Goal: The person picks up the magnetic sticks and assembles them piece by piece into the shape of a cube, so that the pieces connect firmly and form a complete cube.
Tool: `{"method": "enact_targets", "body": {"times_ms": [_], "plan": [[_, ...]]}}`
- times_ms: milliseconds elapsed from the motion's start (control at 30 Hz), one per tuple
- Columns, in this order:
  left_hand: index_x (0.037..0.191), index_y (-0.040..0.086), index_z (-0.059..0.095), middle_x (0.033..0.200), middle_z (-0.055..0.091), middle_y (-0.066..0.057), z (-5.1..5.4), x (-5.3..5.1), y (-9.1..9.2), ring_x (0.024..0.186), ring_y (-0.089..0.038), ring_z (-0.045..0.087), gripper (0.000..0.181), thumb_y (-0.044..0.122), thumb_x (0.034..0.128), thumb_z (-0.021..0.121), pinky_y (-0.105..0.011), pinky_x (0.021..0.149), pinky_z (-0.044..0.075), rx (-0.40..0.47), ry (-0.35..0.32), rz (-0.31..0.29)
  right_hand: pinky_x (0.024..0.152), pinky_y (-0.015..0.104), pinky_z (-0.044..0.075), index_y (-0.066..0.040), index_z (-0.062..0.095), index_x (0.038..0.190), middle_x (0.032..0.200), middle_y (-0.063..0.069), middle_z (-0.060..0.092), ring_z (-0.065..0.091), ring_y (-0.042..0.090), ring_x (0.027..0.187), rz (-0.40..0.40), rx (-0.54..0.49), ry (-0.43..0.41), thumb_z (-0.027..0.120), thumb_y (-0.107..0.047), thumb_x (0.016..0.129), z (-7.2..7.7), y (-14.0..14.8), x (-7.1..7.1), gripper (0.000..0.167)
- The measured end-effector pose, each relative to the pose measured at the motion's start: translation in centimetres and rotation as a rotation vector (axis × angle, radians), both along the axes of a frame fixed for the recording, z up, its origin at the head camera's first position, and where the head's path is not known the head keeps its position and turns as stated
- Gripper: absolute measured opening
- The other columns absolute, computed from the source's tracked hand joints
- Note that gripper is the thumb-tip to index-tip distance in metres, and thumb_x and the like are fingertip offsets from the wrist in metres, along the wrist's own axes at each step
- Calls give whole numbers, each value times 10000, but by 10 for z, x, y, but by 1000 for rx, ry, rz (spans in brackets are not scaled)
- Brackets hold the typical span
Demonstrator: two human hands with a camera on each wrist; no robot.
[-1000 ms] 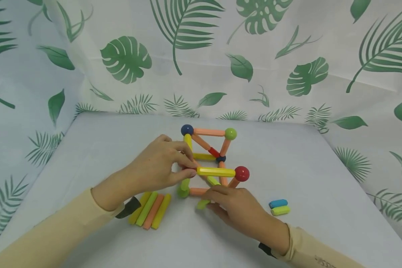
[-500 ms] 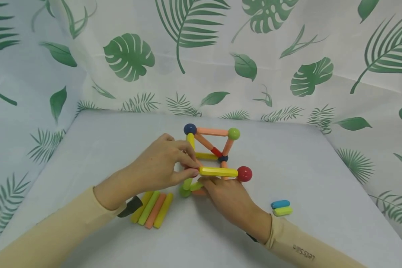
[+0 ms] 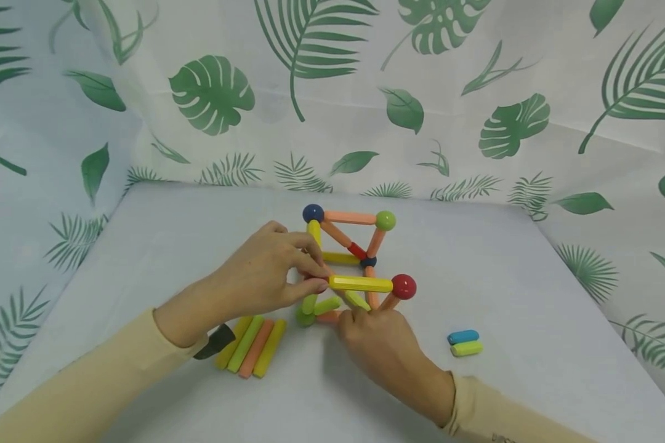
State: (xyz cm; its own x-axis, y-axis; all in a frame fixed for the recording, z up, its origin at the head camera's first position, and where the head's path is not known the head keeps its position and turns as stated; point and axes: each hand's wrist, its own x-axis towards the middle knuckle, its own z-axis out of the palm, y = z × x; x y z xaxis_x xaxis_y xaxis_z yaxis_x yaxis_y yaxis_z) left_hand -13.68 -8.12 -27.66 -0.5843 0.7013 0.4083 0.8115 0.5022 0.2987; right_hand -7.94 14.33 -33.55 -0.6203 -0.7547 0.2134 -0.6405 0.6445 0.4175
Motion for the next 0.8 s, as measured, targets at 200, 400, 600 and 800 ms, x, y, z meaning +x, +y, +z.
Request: {"method": "enact_targets", "body": {"times_ms": [200, 400, 600, 800], "plan": [[1018, 206, 833, 943, 671, 102, 0, -1, 0, 838, -59, 604, 165, 273, 867, 827, -385, 843, 399, 14, 8, -15, 762, 223, 531, -117, 732, 1051, 983, -15, 715, 674, 111, 895, 289, -42, -226, 700, -238, 953, -12, -16, 4, 159], [1013, 208, 834, 955, 674, 101, 0, -1, 0, 833, -64, 610, 156, 278, 874, 820, -393, 860, 401, 6, 9, -16, 1108, 348, 380, -89, 541, 1462, 1474, 46, 536, 477, 194, 1371, 367, 54, -262, 572, -193, 1033, -24, -34, 4, 442], [1004, 211, 835, 957, 678, 105, 0, -1, 1, 833, -58, 611, 142, 278, 880, 815, -386, 864, 398, -7, 20, -12, 1008, 287, 445, -119, 633, 1358, 1334, 1, 628, 575, 148, 1217, 397, 104, -165, 622, -183, 1012, -27, -45, 1, 352], [1014, 218, 834, 958, 672, 110, -1, -1, 0, 817, -46, 603, 156, 295, 880, 814, -396, 870, 401, -2, 23, -14, 773, 229, 472, -185, 738, 1126, 1032, -65, 674, 594, 82, 842, 403, 145, -193, 720, -232, 959, -23, -41, 1, 175]]}}
